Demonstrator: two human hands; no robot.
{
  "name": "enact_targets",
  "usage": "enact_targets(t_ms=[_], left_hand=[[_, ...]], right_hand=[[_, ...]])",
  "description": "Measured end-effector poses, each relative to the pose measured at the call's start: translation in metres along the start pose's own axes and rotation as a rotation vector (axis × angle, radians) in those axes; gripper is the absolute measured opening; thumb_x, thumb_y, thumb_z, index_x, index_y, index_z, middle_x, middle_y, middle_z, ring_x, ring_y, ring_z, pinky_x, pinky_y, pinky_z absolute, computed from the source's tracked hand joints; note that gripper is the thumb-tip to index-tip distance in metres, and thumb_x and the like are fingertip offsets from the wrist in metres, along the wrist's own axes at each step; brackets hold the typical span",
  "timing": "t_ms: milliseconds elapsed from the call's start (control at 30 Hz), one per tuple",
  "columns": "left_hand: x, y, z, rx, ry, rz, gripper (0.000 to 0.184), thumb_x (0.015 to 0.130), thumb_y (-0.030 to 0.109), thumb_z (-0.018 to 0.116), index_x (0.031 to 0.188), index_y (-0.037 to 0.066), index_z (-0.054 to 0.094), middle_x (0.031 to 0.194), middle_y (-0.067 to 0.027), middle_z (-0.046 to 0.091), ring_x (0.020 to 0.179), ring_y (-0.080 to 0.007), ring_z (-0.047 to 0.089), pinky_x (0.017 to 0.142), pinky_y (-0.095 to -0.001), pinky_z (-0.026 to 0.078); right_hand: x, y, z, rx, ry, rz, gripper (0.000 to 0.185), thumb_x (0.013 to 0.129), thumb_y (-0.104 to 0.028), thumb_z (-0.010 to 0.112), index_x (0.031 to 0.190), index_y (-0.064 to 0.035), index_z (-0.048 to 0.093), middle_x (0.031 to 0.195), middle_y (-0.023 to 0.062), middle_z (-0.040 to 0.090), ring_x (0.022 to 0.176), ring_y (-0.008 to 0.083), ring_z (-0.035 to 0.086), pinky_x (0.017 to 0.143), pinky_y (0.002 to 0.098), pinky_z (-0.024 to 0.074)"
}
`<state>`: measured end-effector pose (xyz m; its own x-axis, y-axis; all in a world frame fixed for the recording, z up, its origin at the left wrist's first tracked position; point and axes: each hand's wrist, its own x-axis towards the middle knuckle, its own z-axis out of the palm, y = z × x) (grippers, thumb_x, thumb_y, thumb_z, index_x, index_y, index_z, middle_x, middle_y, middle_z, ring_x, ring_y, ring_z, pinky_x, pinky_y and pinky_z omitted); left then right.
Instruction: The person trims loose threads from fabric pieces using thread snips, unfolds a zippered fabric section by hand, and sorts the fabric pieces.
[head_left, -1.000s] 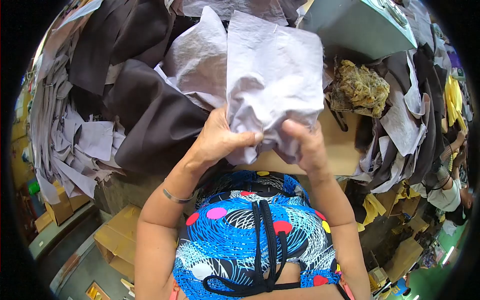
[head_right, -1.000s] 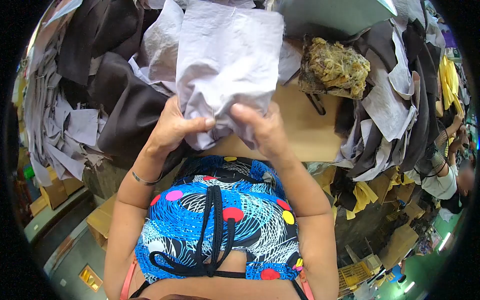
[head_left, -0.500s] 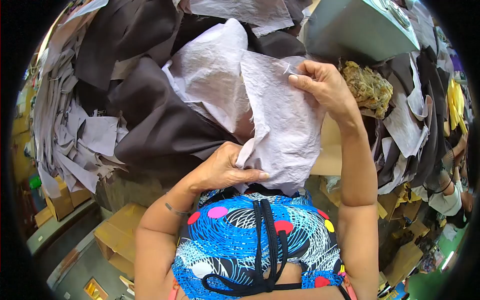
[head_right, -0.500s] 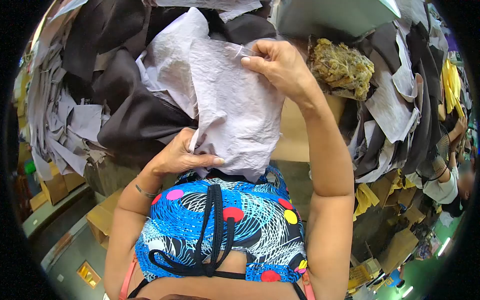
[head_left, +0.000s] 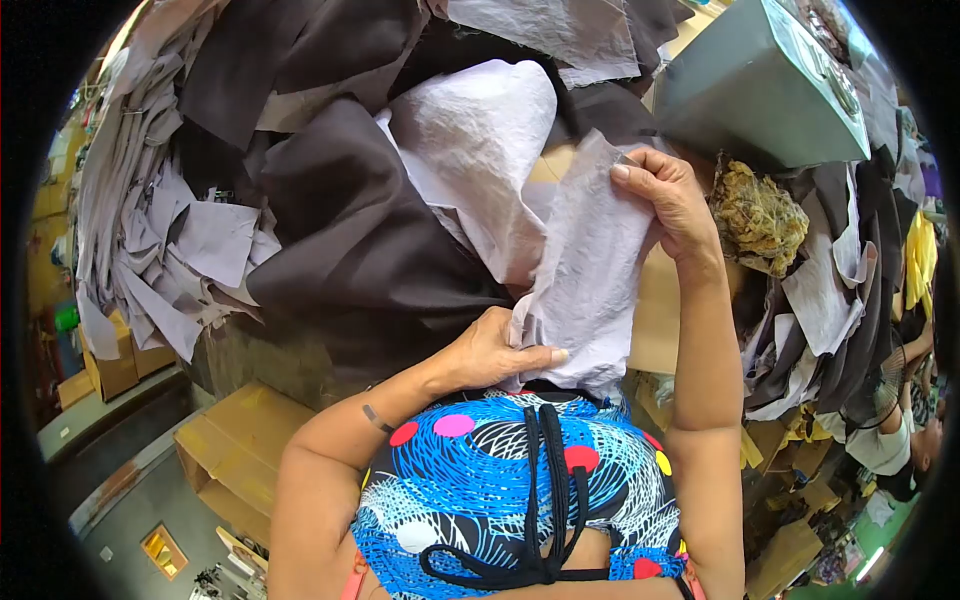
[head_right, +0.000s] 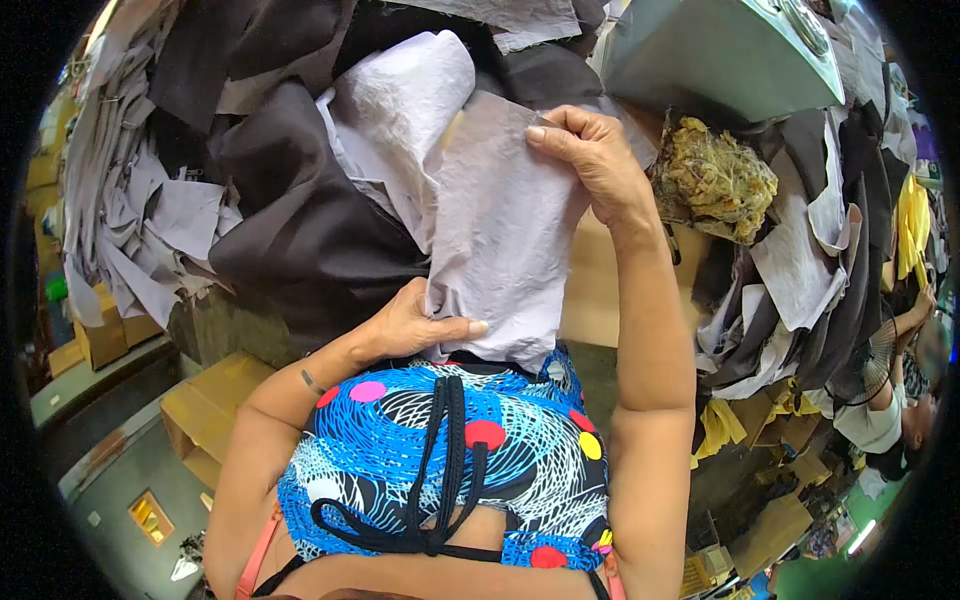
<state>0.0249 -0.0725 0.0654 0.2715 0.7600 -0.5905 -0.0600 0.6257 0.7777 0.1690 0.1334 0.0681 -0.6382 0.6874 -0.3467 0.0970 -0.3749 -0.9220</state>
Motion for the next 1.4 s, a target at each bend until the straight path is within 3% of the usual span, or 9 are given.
enact_targets(t_ms=[600, 700, 800, 833, 1000, 1067, 1200, 1333, 1400], left_hand=[[0.002, 0.004, 0.005, 0.247, 0.039, 0.182, 0.028, 0.081, 0.024, 0.067, 0.085, -0.003, 0.062, 0.068, -0.0080, 0.061, 0.059, -0.0147, 0.053, 0.057, -0.0296, 0.044], [0.005, 0.004, 0.004, 0.477, 0.095, 0.341, 0.031, 0.080, 0.026, 0.065, 0.072, -0.003, 0.058, 0.063, -0.0202, 0.056, 0.054, -0.0331, 0.054, 0.053, -0.0390, 0.043], [0.008, -0.009, 0.006, 0.496, 0.013, 0.262, 0.032, 0.079, 0.028, 0.066, 0.072, -0.003, 0.058, 0.064, -0.0209, 0.056, 0.056, -0.0349, 0.056, 0.053, -0.0410, 0.043], [0.013, -0.020, 0.013, 0.486, 0.015, 0.570, 0.026, 0.080, 0.023, 0.067, 0.076, -0.002, 0.061, 0.059, -0.0156, 0.057, 0.051, -0.0267, 0.055, 0.053, -0.0354, 0.043], [0.025, -0.011, 0.020, 0.722, -0.110, 0.389, 0.033, 0.082, 0.027, 0.064, 0.072, -0.003, 0.055, 0.062, -0.0196, 0.053, 0.057, -0.0365, 0.052, 0.054, -0.0391, 0.042], [0.026, -0.008, 0.018, 0.743, -0.129, 0.382, 0.031, 0.082, 0.026, 0.064, 0.075, -0.002, 0.056, 0.064, -0.0192, 0.054, 0.058, -0.0361, 0.053, 0.055, -0.0393, 0.042], [0.020, -0.005, 0.018, 0.514, -0.064, 0.600, 0.026, 0.080, 0.024, 0.066, 0.081, -0.001, 0.057, 0.071, -0.0175, 0.057, 0.065, -0.0353, 0.055, 0.058, -0.0402, 0.042], [0.011, 0.014, -0.003, 0.299, -0.150, 0.622, 0.025, 0.074, 0.019, 0.067, 0.089, 0.002, 0.059, 0.082, -0.0167, 0.061, 0.080, -0.0366, 0.058, 0.071, -0.0413, 0.044], [-0.001, 0.022, -0.038, 0.585, -0.194, 0.621, 0.027, 0.072, 0.023, 0.061, 0.090, 0.003, 0.059, 0.083, -0.0162, 0.061, 0.077, -0.0372, 0.057, 0.079, -0.0426, 0.041]], right_hand=[[0.016, 0.027, -0.003, -0.081, 0.037, -0.101, 0.013, 0.085, -0.015, 0.057, 0.077, -0.0057, 0.063, 0.070, -0.0058, 0.056, 0.065, 0.0012, 0.049, 0.060, 0.0171, 0.0384], [0.024, 0.050, 0.000, -0.334, 0.072, -0.137, 0.015, 0.083, -0.015, 0.056, 0.078, -0.0027, 0.062, 0.071, -0.0011, 0.058, 0.069, 0.0055, 0.052, 0.063, 0.0221, 0.0424], [0.039, 0.051, 0.006, -0.386, 0.129, -0.187, 0.022, 0.082, -0.022, 0.059, 0.088, -0.0008, 0.064, 0.077, 0.0062, 0.062, 0.077, 0.0131, 0.057, 0.071, 0.0276, 0.0448], [0.043, 0.028, 0.016, -0.358, 0.219, -0.224, 0.025, 0.081, -0.024, 0.060, 0.092, -0.0012, 0.064, 0.081, 0.0084, 0.063, 0.080, 0.0159, 0.058, 0.073, 0.0292, 0.0452], [0.056, -0.010, 0.074, -0.682, 0.237, -0.291, 0.048, 0.074, -0.026, 0.064, 0.116, -0.0030, 0.055, 0.113, 0.0224, 0.058, 0.106, 0.0357, 0.055, 0.092, 0.0418, 0.0416], [0.076, 0.022, 0.073, -0.691, -0.067, -0.319, 0.041, 0.074, -0.010, 0.060, 0.114, -0.0037, 0.059, 0.094, 0.0141, 0.065, 0.086, 0.0187, 0.059, 0.081, 0.0298, 0.0446], [0.016, -0.061, 0.041, -0.493, 0.400, -0.403, 0.021, 0.079, -0.008, 0.054, 0.097, -0.0028, 0.065, 0.068, 0.0030, 0.059, 0.059, 0.0115, 0.051, 0.059, 0.0261, 0.0483], [-0.071, -0.105, -0.002, -0.446, 0.769, -0.839, 0.022, 0.078, -0.008, 0.053, 0.095, -0.0019, 0.065, 0.076, 0.0065, 0.061, 0.069, 0.0143, 0.057, 0.063, 0.0264, 0.0486], [-0.102, -0.097, 0.003, -0.470, 0.867, -0.947, 0.023, 0.077, -0.008, 0.052, 0.095, -0.0015, 0.065, 0.080, 0.0083, 0.062, 0.073, 0.0156, 0.059, 0.066, 0.0266, 0.0487]])
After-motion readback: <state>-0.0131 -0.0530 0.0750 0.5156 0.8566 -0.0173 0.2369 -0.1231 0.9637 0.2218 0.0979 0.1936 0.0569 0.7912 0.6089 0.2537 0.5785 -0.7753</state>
